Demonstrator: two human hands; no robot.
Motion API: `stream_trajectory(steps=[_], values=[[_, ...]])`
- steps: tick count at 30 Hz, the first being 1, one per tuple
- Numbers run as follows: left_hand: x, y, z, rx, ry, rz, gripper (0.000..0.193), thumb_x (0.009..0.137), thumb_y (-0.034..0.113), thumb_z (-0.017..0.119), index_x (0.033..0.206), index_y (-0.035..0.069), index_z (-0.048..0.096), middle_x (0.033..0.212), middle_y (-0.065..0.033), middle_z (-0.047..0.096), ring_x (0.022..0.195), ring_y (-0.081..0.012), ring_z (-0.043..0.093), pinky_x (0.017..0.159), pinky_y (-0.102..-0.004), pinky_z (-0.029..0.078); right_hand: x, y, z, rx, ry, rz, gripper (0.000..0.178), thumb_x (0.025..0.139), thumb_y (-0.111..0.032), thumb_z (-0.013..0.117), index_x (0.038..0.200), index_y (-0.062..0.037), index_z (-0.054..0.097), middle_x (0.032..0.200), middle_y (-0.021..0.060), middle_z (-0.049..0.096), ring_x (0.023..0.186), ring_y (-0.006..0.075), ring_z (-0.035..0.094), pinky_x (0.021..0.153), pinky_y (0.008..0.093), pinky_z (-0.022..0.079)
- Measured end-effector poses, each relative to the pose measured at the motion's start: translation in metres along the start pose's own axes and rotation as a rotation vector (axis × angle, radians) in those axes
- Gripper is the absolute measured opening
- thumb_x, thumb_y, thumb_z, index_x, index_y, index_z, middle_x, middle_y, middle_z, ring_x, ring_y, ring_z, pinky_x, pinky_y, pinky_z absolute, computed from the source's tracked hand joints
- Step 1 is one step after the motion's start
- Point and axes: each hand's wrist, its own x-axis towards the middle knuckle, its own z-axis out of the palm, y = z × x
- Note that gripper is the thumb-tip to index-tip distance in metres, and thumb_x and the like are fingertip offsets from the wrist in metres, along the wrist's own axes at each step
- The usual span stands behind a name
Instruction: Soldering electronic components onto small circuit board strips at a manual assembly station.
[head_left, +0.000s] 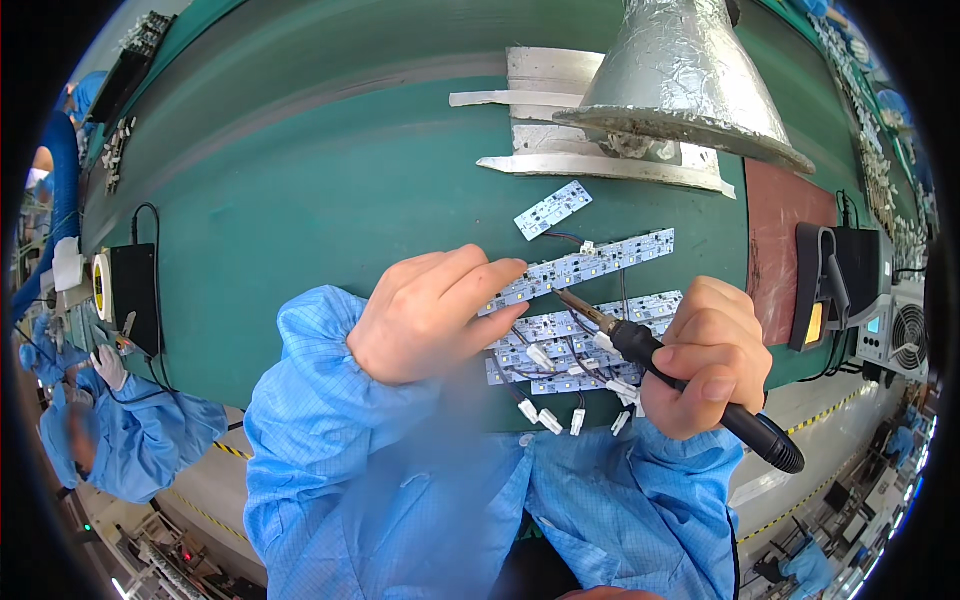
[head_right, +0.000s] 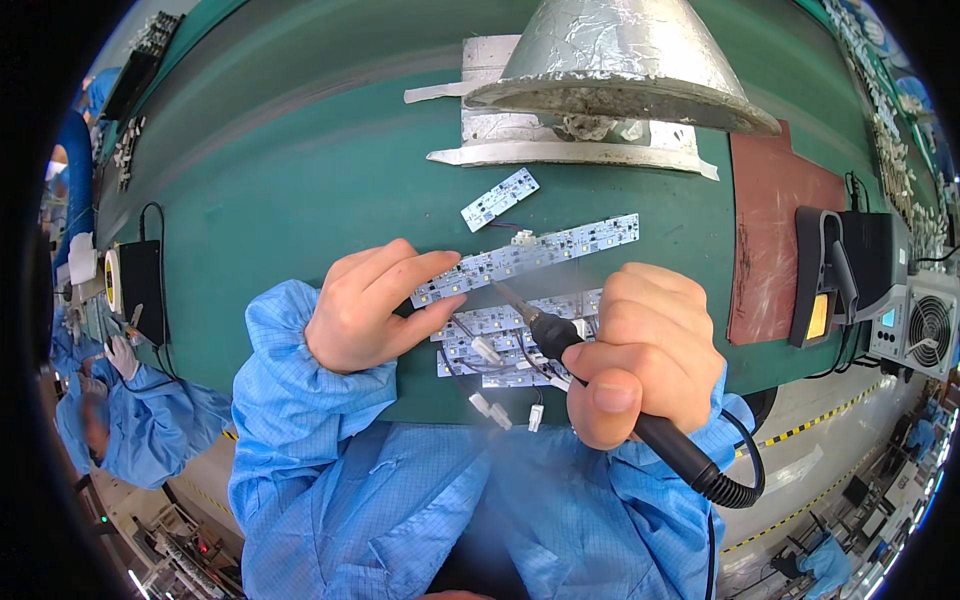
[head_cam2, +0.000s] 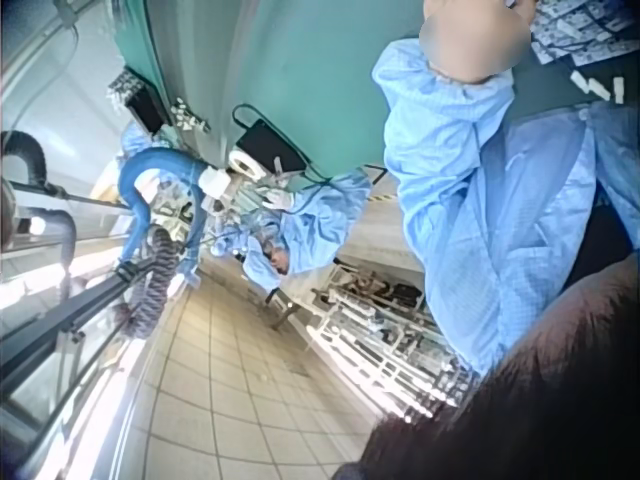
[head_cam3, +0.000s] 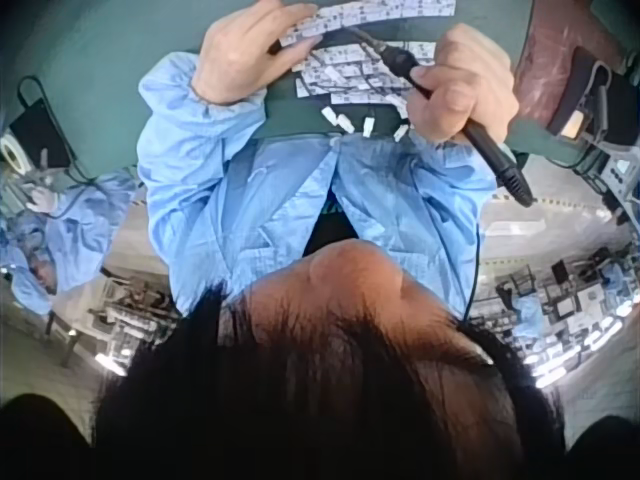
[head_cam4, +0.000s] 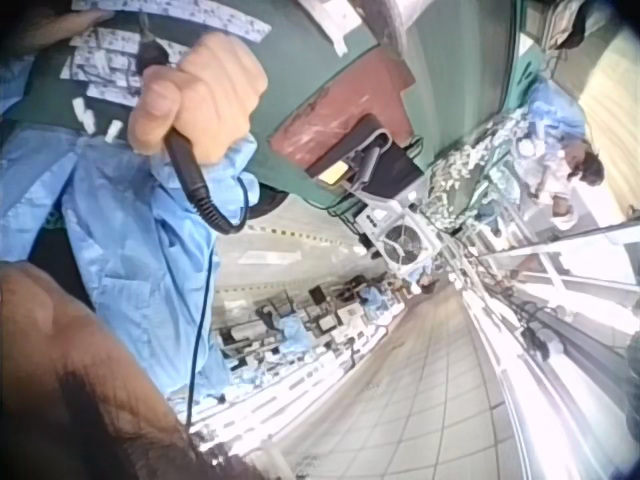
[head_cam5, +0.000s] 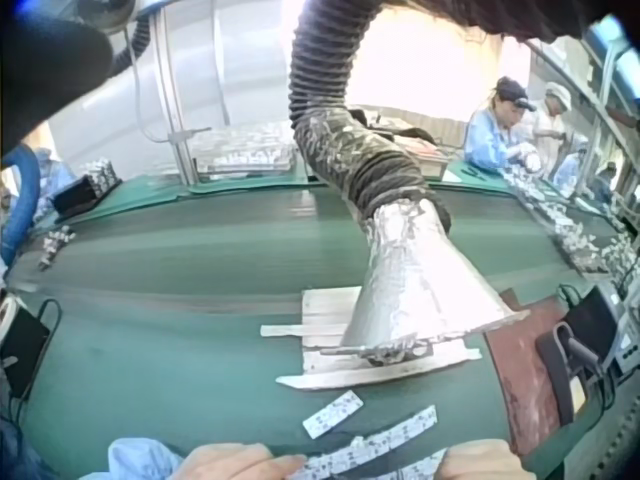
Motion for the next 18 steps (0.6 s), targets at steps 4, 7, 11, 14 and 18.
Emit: stream_trajectory(steps=[4, 7, 11, 14, 18], values=[[-0.001, 0.0, 0.0, 0.002, 0.002, -0.001, 0.035, 0.071, 0.01, 0.079, 0.104, 0.004, 0.067, 0.076, -0.0076, 0.055, 0.063, -0.0241, 0.061, 0.057, -0.0369, 0.05, 0.0, 0.004, 0.003, 0.098, 0.073, -0.021, 0.041, 0.099, -0.02, 0.05, 0.062, -0.0026, 0.048, 0.045, 0.0014, 0.038, 0.036, 0.0117, 0.03, 0.037, 0.0292, 0.018], [-0.002, -0.002, -0.001, -0.015, 0.014, 0.014, 0.038, 0.07, 0.008, 0.083, 0.103, -0.001, 0.068, 0.074, -0.0102, 0.061, 0.06, -0.0254, 0.059, 0.051, -0.0353, 0.046, 0.001, 0.005, -0.013, 0.133, 0.227, 0.101, 0.042, 0.102, -0.024, 0.043, 0.064, -0.0053, 0.046, 0.047, 0.0006, 0.037, 0.039, 0.0111, 0.027, 0.04, 0.0287, 0.019], [0.002, -0.005, 0.0, -0.016, 0.026, 0.026, 0.037, 0.07, 0.008, 0.083, 0.102, 0.0, 0.068, 0.073, -0.0097, 0.061, 0.059, -0.026, 0.059, 0.051, -0.0353, 0.046, 0.012, 0.017, -0.048, 0.171, 0.621, 0.232, 0.043, 0.102, -0.028, 0.035, 0.064, -0.0104, 0.039, 0.052, -0.0005, 0.027, 0.046, 0.0116, 0.019, 0.046, 0.0303, 0.018], [0.003, -0.002, -0.002, -0.029, 0.008, -0.015, 0.032, 0.073, 0.015, 0.081, 0.101, 0.004, 0.069, 0.077, -0.0083, 0.062, 0.061, -0.0243, 0.062, 0.056, -0.0373, 0.05, 0.013, 0.022, -0.07, 0.183, 0.635, 0.302, 0.042, 0.101, -0.027, 0.034, 0.063, -0.0106, 0.042, 0.052, 0.0004, 0.028, 0.05, 0.0125, 0.022, 0.051, 0.0316, 0.021], [0.005, 0.006, -0.01, -0.291, -0.209, -0.422, 0.034, 0.08, 0.012, 0.08, 0.108, -0.004, 0.069, 0.077, -0.0059, 0.066, 0.059, -0.0102, 0.056, 0.052, -0.0276, 0.044, 0.014, 0.031, -0.071, 0.216, 0.698, 0.311, 0.044, 0.102, -0.027, 0.036, 0.062, -0.009, 0.043, 0.054, 0.0015, 0.032, 0.051, 0.0127, 0.024, 0.051, 0.0315, 0.022]])
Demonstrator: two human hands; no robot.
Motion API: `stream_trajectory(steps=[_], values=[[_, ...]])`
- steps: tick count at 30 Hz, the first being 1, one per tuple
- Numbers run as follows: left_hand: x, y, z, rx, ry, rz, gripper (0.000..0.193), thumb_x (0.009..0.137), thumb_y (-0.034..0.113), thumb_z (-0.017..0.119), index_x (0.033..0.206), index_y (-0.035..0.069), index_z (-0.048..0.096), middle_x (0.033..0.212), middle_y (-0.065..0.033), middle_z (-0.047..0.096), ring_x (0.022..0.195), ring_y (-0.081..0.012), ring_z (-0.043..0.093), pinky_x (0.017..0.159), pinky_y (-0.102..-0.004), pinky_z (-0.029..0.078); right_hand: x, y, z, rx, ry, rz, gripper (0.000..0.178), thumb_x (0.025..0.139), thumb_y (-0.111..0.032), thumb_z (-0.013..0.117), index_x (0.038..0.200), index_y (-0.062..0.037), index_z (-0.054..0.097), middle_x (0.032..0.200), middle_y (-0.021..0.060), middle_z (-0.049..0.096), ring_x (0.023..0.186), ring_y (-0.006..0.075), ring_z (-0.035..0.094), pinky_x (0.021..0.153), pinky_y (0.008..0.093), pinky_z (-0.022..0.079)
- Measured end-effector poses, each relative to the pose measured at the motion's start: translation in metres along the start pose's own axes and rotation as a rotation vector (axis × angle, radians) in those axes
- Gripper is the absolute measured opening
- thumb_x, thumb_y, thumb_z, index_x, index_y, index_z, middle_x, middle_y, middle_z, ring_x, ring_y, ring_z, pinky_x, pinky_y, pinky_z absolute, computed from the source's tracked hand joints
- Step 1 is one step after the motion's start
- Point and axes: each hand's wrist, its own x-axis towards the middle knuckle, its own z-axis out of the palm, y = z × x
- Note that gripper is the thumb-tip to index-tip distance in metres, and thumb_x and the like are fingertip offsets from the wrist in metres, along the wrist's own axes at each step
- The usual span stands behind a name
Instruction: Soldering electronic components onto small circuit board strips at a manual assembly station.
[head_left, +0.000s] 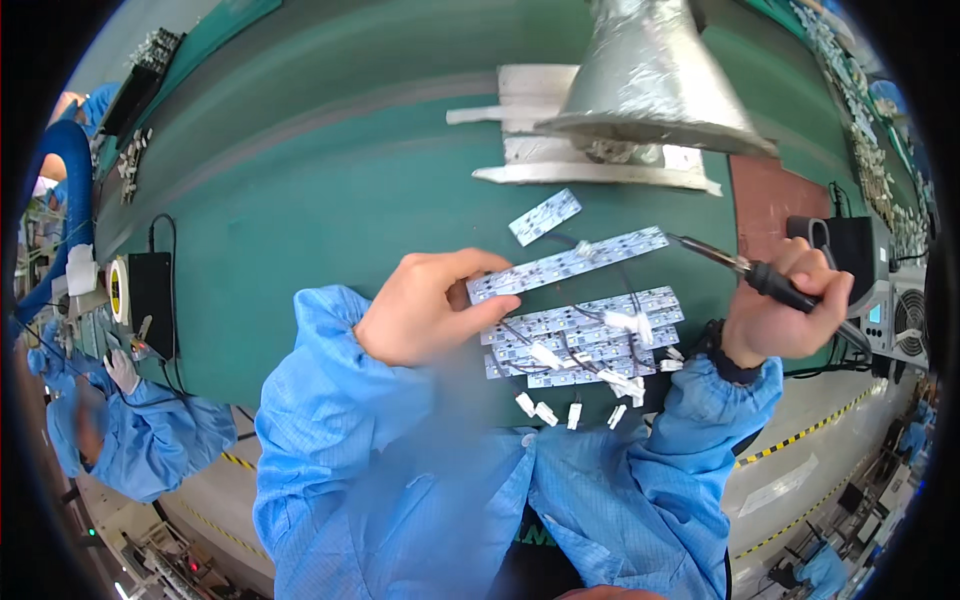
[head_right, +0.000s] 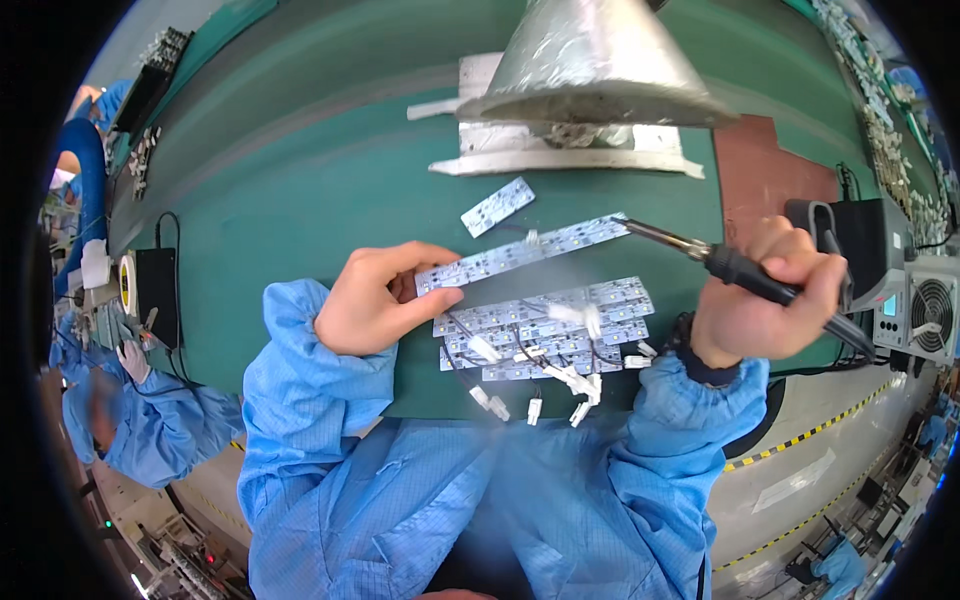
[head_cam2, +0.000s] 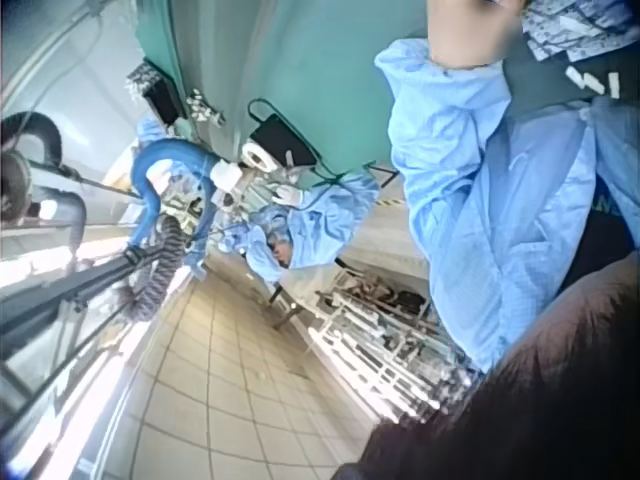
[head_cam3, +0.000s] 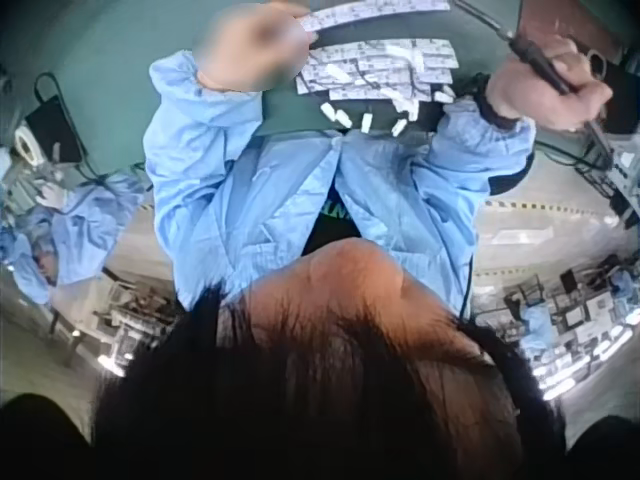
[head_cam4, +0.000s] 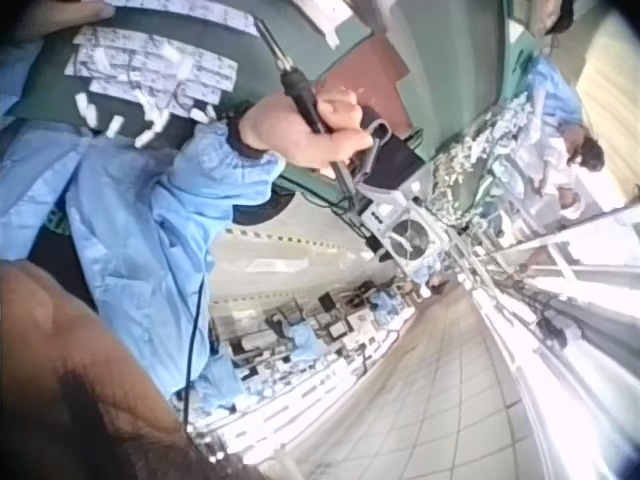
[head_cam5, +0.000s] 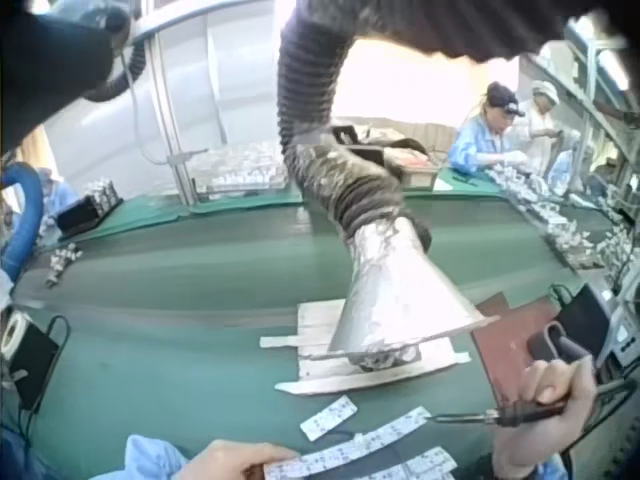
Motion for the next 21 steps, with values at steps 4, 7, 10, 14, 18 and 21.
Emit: stream_trajectory(steps=[4, 7, 10, 14, 18, 21], values=[[0.003, -0.006, -0.002, -0.551, -0.152, -0.324, 0.026, 0.092, 0.014, 0.071, 0.11, -0.004, 0.069, 0.079, -0.0004, 0.065, 0.063, -0.0064, 0.054, 0.055, -0.0213, 0.042, 0.003, 0.007, -0.014, 0.092, -0.004, 0.066, 0.045, 0.103, -0.029, 0.039, 0.063, -0.0089, 0.042, 0.055, 0.0002, 0.031, 0.053, 0.0121, 0.027, 0.052, 0.031, 0.022], [0.001, -0.007, -0.013, -0.691, -0.261, -0.432, 0.027, 0.096, 0.016, 0.065, 0.114, -0.003, 0.067, 0.074, -0.0027, 0.062, 0.059, -0.0066, 0.05, 0.052, -0.0203, 0.037, 0.009, -0.004, -0.012, 0.105, 0.154, 0.082, 0.044, 0.103, -0.028, 0.04, 0.063, -0.0092, 0.043, 0.056, -0.0003, 0.031, 0.052, 0.0117, 0.026, 0.051, 0.0308, 0.022], [-0.008, -0.011, -0.019, -0.862, -0.405, -0.385, 0.03, 0.099, 0.021, 0.059, 0.116, -0.003, 0.065, 0.067, -0.0051, 0.057, 0.052, -0.0049, 0.042, 0.048, -0.0216, 0.029, 0.016, -0.022, -0.024, 0.159, 0.193, 0.043, 0.043, 0.103, -0.027, 0.041, 0.064, -0.0091, 0.044, 0.057, 0.0002, 0.032, 0.052, 0.0114, 0.028, 0.05, 0.0292, 0.023], [-0.035, 0.001, -0.026, -0.784, -0.269, -0.272, 0.031, 0.095, 0.018, 0.065, 0.114, -0.006, 0.066, 0.073, -0.0072, 0.063, 0.055, -0.006, 0.048, 0.049, -0.0217, 0.035, 0.014, -0.046, -0.057, 0.111, 0.213, -0.02, 0.044, 0.105, -0.03, 0.04, 0.071, -0.0055, 0.053, 0.065, 0.0017, 0.038, 0.055, 0.0101, 0.032, 0.051, 0.026, 0.026], [-0.074, 0.014, -0.035, -0.595, 0.007, -0.321, 0.03, 0.089, 0.002, 0.068, 0.117, -0.008, 0.064, 0.106, -0.0117, 0.07, 0.095, -0.0137, 0.065, 0.082, -0.0264, 0.052, -0.002, -0.056, -0.069, -0.117, 0.406, -0.038, 0.042, 0.106, -0.032, 0.043, 0.077, -0.0034, 0.056, 0.071, 0.0024, 0.045, 0.058, 0.0084, 0.037, 0.054, 0.0228, 0.028], [-0.096, -0.008, -0.037, -0.481, 0.286, -0.209, 0.031, 0.089, 0.006, 0.07, 0.117, -0.007, 0.065, 0.101, -0.009, 0.07, 0.087, -0.0117, 0.065, 0.072, -0.0239, 0.051, -0.021, -0.048, -0.081, -0.223, 0.372, -0.042, 0.041, 0.105, -0.031, 0.046, 0.077, -0.003, 0.055, 0.074, 0.0027, 0.047, 0.061, 0.0087, 0.04, 0.057, 0.0224, 0.03]])
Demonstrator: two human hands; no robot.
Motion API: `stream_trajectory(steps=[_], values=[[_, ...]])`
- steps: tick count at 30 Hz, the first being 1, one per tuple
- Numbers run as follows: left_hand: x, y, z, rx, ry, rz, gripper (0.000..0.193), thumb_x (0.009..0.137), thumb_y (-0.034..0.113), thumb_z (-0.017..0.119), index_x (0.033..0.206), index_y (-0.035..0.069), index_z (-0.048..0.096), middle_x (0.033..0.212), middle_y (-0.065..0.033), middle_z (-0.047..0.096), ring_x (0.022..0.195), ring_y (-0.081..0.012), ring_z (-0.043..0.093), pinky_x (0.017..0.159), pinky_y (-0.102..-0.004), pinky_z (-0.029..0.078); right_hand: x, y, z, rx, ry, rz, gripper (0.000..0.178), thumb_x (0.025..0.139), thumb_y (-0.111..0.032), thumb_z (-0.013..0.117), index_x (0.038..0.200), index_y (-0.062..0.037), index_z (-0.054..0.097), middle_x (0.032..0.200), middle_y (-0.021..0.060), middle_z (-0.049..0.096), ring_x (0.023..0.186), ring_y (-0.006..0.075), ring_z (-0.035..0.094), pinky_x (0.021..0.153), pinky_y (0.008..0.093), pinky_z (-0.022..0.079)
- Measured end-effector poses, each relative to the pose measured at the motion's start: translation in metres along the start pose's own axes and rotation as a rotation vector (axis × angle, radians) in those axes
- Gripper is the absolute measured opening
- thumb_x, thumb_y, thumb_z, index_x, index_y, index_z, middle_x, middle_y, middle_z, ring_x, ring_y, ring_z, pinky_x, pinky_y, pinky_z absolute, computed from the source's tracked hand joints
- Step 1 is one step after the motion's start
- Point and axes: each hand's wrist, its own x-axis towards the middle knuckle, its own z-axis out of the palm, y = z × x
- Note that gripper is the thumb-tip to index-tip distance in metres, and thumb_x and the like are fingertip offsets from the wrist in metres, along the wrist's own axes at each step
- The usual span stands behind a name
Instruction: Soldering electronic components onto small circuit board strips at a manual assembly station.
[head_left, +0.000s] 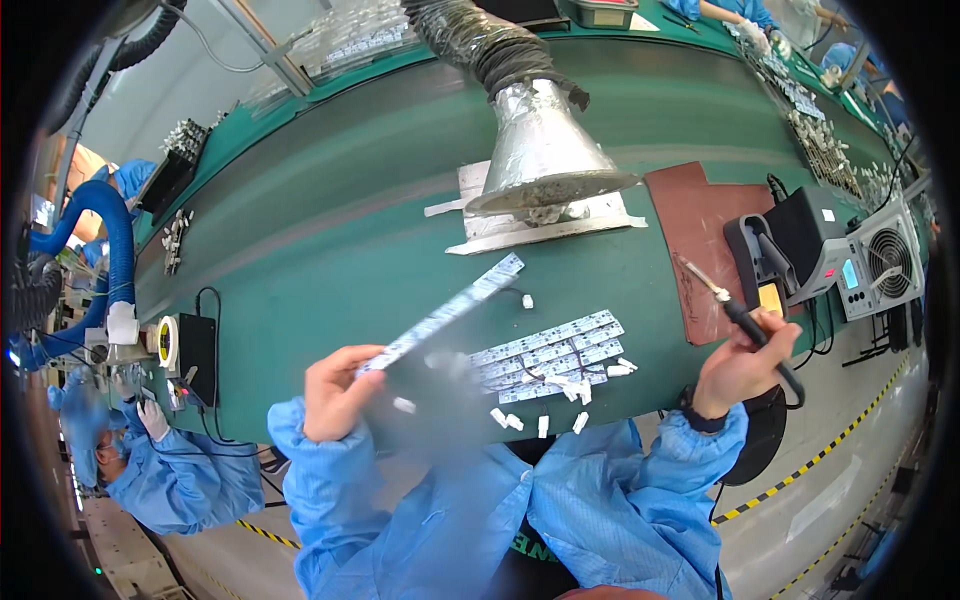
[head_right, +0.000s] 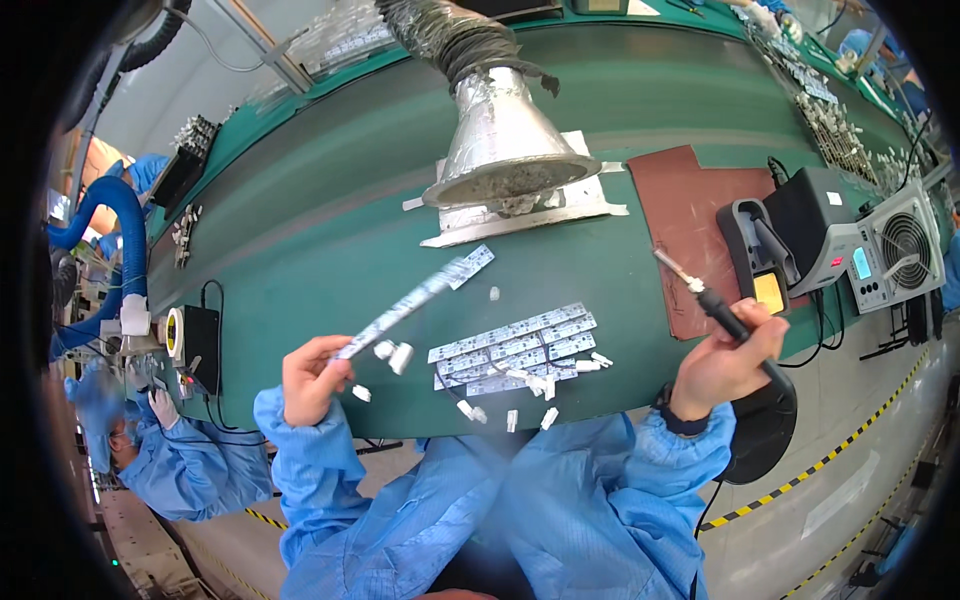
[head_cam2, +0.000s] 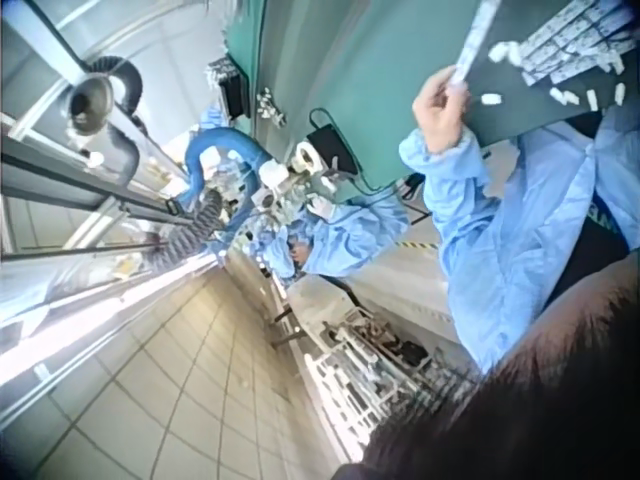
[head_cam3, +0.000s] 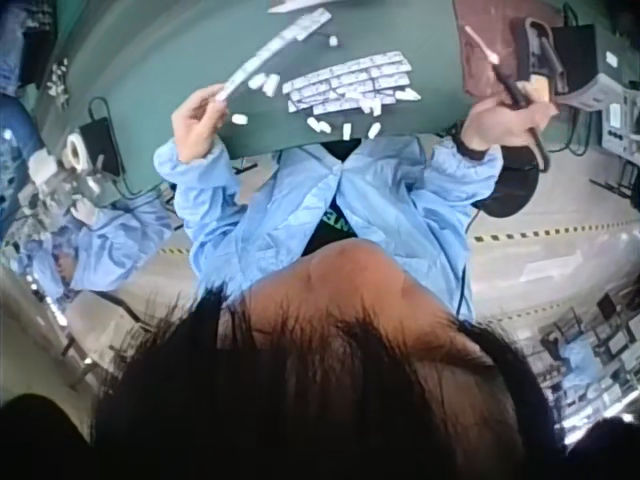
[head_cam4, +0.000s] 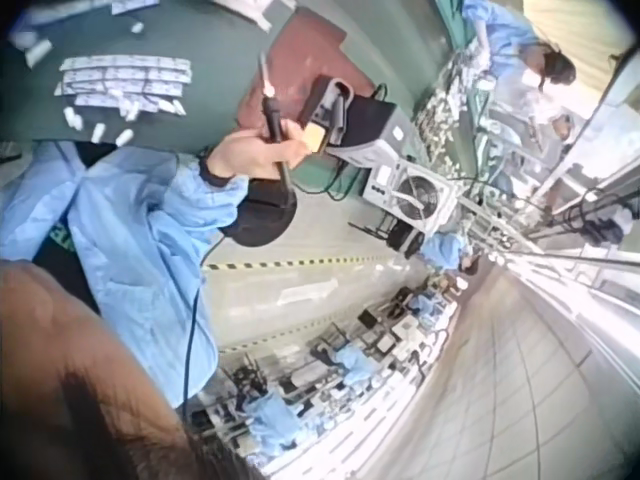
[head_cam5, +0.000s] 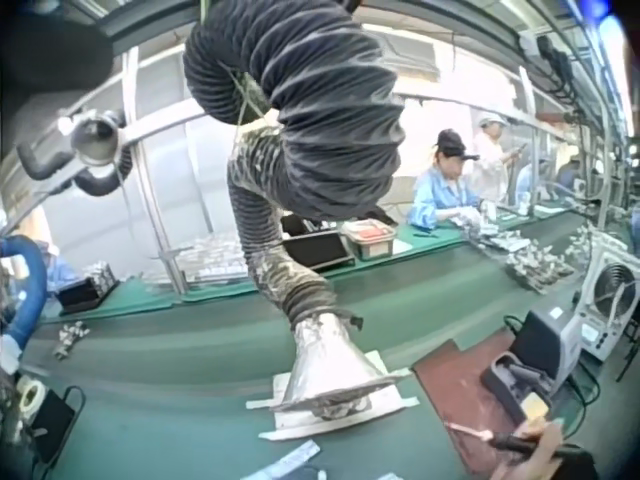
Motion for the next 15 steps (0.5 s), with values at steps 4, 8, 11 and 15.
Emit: stream_trajectory(steps=[4, 8, 11, 15], values=[[0.016, -0.02, -0.007, 0.119, 0.355, 0.162, 0.025, 0.095, 0.007, 0.062, 0.117, -0.004, 0.064, 0.081, -0.003, 0.065, 0.061, -0.0053, 0.053, 0.055, -0.0192, 0.041, -0.009, 0.017, -0.007, -0.208, -0.038, -0.182, 0.036, 0.103, -0.023, 0.045, 0.077, -0.0006, 0.053, 0.081, 0.0062, 0.054, 0.077, 0.0148, 0.05, 0.073, 0.0303, 0.042], [0.039, -0.032, -0.002, 0.576, 0.502, 0.202, 0.024, 0.094, 0.012, 0.066, 0.113, -0.003, 0.064, 0.08, -0.0019, 0.062, 0.07, -0.0102, 0.057, 0.063, -0.0263, 0.047, -0.018, 0.025, -0.001, -0.158, -0.156, -0.038, 0.034, 0.102, -0.019, 0.046, 0.077, 0.0014, 0.054, 0.079, 0.0064, 0.054, 0.074, 0.0155, 0.05, 0.068, 0.0297, 0.042], [0.042, -0.029, 0.012, 0.945, 0.461, 0.389, 0.029, 0.086, 0.012, 0.072, 0.109, -0.002, 0.063, 0.106, -0.0151, 0.06, 0.096, -0.0314, 0.061, 0.084, -0.0374, 0.049, -0.019, 0.031, -0.006, -0.188, -0.098, -0.03, 0.036, 0.102, -0.019, 0.048, 0.075, 0.0028, 0.057, 0.074, 0.0055, 0.056, 0.069, 0.013, 0.051, 0.063, 0.0285, 0.041], [0.055, -0.014, 0.023, 1.036, 0.4, 0.417, 0.035, 0.083, 0.01, 0.073, 0.114, -0.001, 0.061, 0.106, -0.014, 0.059, 0.095, -0.0325, 0.061, 0.083, -0.0389, 0.05, -0.02, 0.022, -0.006, -0.174, -0.069, -0.014, 0.039, 0.101, -0.02, 0.051, 0.072, 0.0028, 0.06, 0.067, 0.0014, 0.054, 0.063, 0.0083, 0.046, 0.057, 0.0264, 0.033]])
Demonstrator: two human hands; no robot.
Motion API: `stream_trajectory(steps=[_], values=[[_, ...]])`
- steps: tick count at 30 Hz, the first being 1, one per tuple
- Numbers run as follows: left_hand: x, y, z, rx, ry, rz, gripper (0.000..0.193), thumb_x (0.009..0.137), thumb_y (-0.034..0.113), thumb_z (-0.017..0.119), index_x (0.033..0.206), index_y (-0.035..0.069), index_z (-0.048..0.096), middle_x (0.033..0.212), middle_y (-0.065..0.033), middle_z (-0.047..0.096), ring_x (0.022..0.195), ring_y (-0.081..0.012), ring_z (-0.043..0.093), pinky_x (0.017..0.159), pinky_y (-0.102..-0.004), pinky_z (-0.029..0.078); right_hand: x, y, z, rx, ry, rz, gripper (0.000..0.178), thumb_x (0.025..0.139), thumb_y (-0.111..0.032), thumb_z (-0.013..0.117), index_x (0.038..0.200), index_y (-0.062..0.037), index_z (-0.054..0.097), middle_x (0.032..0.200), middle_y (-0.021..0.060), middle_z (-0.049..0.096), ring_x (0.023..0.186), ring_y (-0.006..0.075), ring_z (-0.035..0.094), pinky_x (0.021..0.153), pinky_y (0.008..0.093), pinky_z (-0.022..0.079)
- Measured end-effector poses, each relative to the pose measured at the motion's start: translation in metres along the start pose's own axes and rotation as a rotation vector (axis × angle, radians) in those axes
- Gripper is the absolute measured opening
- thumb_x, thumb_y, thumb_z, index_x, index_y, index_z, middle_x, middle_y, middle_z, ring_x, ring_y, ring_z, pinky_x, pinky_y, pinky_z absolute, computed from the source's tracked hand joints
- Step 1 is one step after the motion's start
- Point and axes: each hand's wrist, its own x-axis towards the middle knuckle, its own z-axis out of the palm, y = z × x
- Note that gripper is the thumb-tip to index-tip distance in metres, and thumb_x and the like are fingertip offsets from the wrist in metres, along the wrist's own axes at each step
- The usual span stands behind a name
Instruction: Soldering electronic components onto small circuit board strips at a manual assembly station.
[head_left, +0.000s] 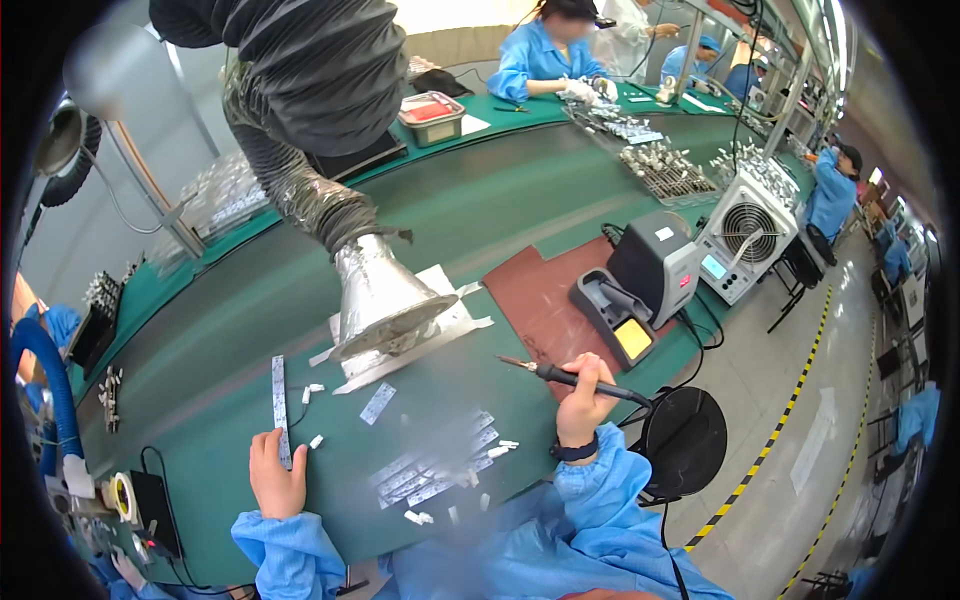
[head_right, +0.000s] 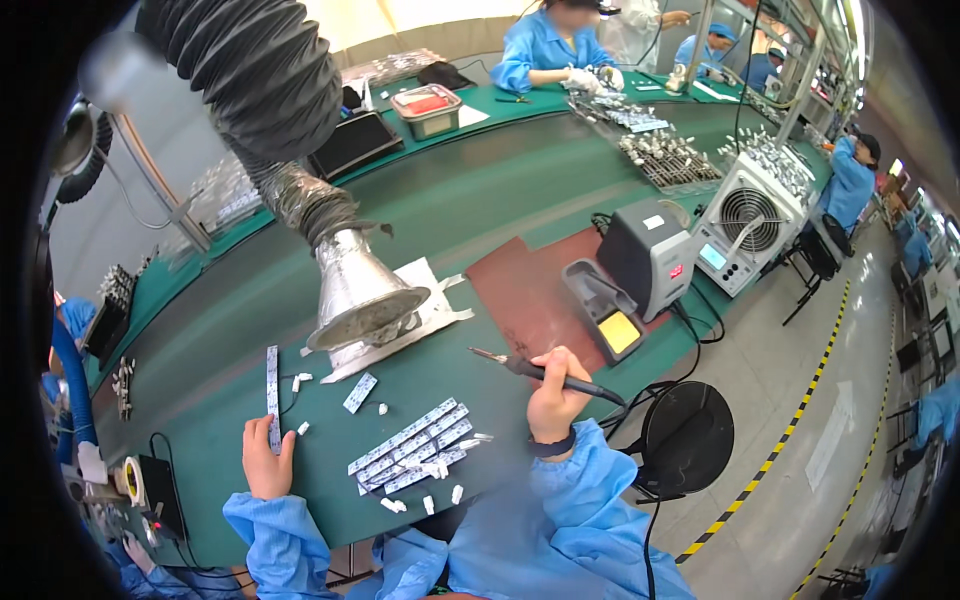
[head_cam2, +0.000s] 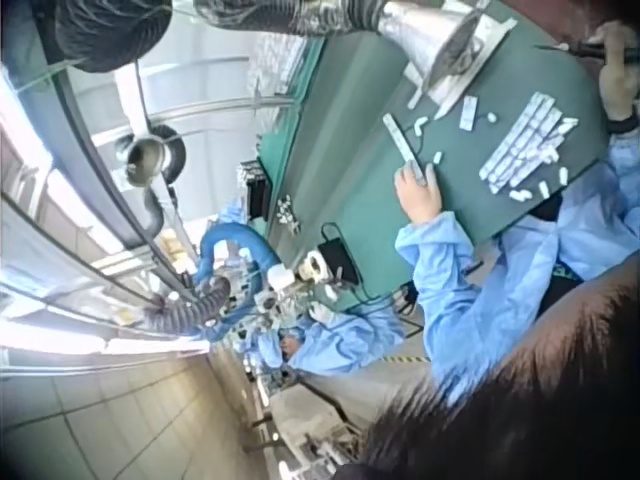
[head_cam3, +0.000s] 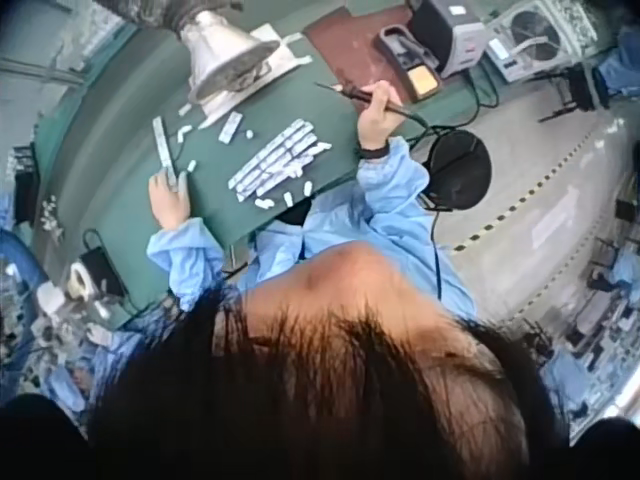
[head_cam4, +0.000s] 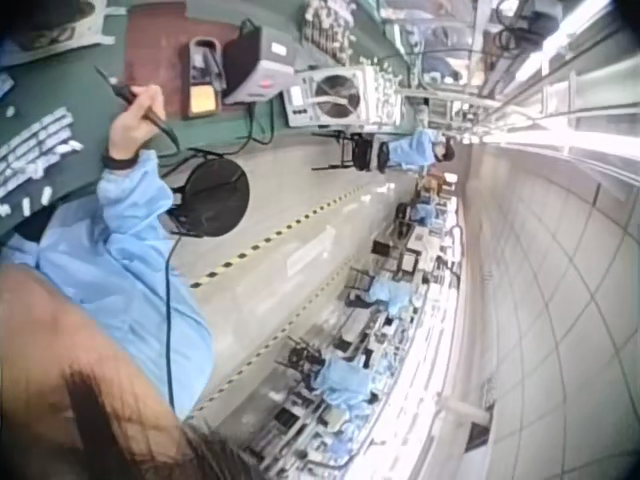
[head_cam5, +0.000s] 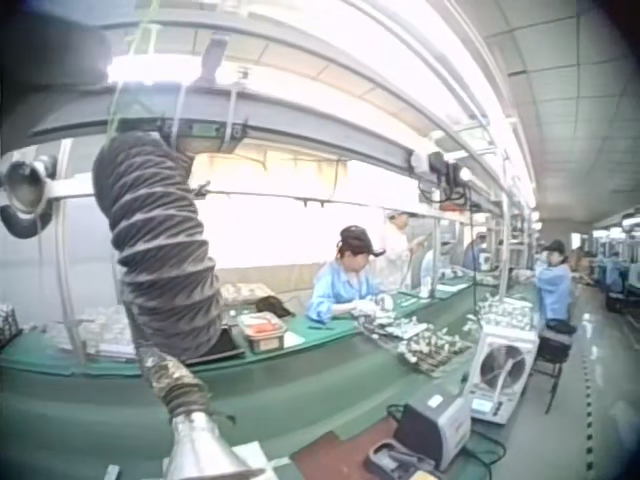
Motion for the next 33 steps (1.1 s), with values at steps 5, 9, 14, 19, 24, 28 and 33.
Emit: stream_trajectory(steps=[5, 9, 14, 19, 24, 28, 33], values=[[0.021, 0.0, 0.007, -0.041, -0.126, -0.102, 0.036, 0.082, 0.008, 0.072, 0.116, 0.001, 0.061, 0.101, -0.0125, 0.058, 0.09, -0.029, 0.063, 0.078, -0.0394, 0.051, 0.003, 0.005, 0.001, 0.013, -0.003, 0.003, 0.037, 0.101, -0.019, 0.052, 0.073, 0.0034, 0.061, 0.066, -0.0006, 0.051, 0.062, 0.0065, 0.042, 0.055, 0.0253, 0.03], [0.029, 0.002, 0.007, -0.012, -0.15, -0.116, 0.035, 0.083, 0.009, 0.071, 0.115, 0.001, 0.062, 0.104, -0.0159, 0.058, 0.092, -0.0372, 0.061, 0.078, -0.0439, 0.05, 0.004, 0.007, 0.001, -0.005, -0.034, 0.027, 0.037, 0.1, -0.019, 0.053, 0.073, 0.004, 0.061, 0.065, -0.0001, 0.051, 0.062, 0.0074, 0.043, 0.056, 0.0257, 0.032], [0.034, 0.008, 0.003, 0.019, -0.123, -0.109, 0.034, 0.083, 0.01, 0.071, 0.114, 0.001, 0.062, 0.104, -0.0154, 0.058, 0.093, -0.037, 0.061, 0.079, -0.0446, 0.05, 0.003, 0.009, -0.004, -0.057, -0.114, 0.053, 0.039, 0.104, -0.022, 0.048, 0.074, 0.0012, 0.057, 0.071, 0.0027, 0.057, 0.068, 0.0092, 0.05, 0.061, 0.0248, 0.039], [0.034, 0.007, 0.01, 0.058, -0.09, -0.055, 0.033, 0.082, 0.01, 0.071, 0.113, 0.002, 0.062, 0.104, -0.015, 0.057, 0.095, -0.0371, 0.06, 0.081, -0.0449, 0.049, 0.003, 0.004, -0.003, -0.049, -0.112, 0.045, 0.039, 0.104, -0.021, 0.049, 0.075, 0.0022, 0.059, 0.072, 0.0034, 0.058, 0.07, 0.01, 0.051, 0.064, 0.0257, 0.041], [0.032, 0.005, 0.009, 0.054, -0.063, -0.053, 0.032, 0.082, 0.009, 0.071, 0.112, 0.002, 0.062, 0.104, -0.0142, 0.058, 0.092, -0.0357, 0.061, 0.079, -0.0434, 0.05, 0.002, 0.005, 0.001, -0.034, -0.096, 0.059, 0.041, 0.104, -0.022, 0.049, 0.073, 0.0026, 0.06, 0.071, 0.0043, 0.059, 0.069, 0.0103, 0.051, 0.064, 0.0264, 0.042], [0.037, 0.017, 0.006, 0.024, -0.017, -0.007, 0.029, 0.083, 0.007, 0.07, 0.11, 0.002, 0.063, 0.103, -0.0132, 0.059, 0.089, -0.0332, 0.062, 0.077, -0.0414, 0.05, 0.004, 0.005, 0.002, -0.031, -0.07, 0.078, 0.043, 0.104, -0.024, 0.049, 0.072, 0.0027, 0.06, 0.069, 0.0037, 0.059, 0.066, 0.0101, 0.051, 0.063, 0.0267, 0.041], [0.035, 0.029, 0.009, -0.023, -0.011, 0.068, 0.027, 0.082, 0.006, 0.07, 0.109, 0.002, 0.064, 0.101, -0.0123, 0.059, 0.087, -0.0309, 0.062, 0.077, -0.0398, 0.051, 0.006, 0.003, -0.003, -0.085, -0.093, 0.062, 0.044, 0.105, -0.026, 0.05, 0.074, 0.0028, 0.06, 0.068, 0.0023, 0.057, 0.066, 0.0087, 0.05, 0.062, 0.0257, 0.04]])
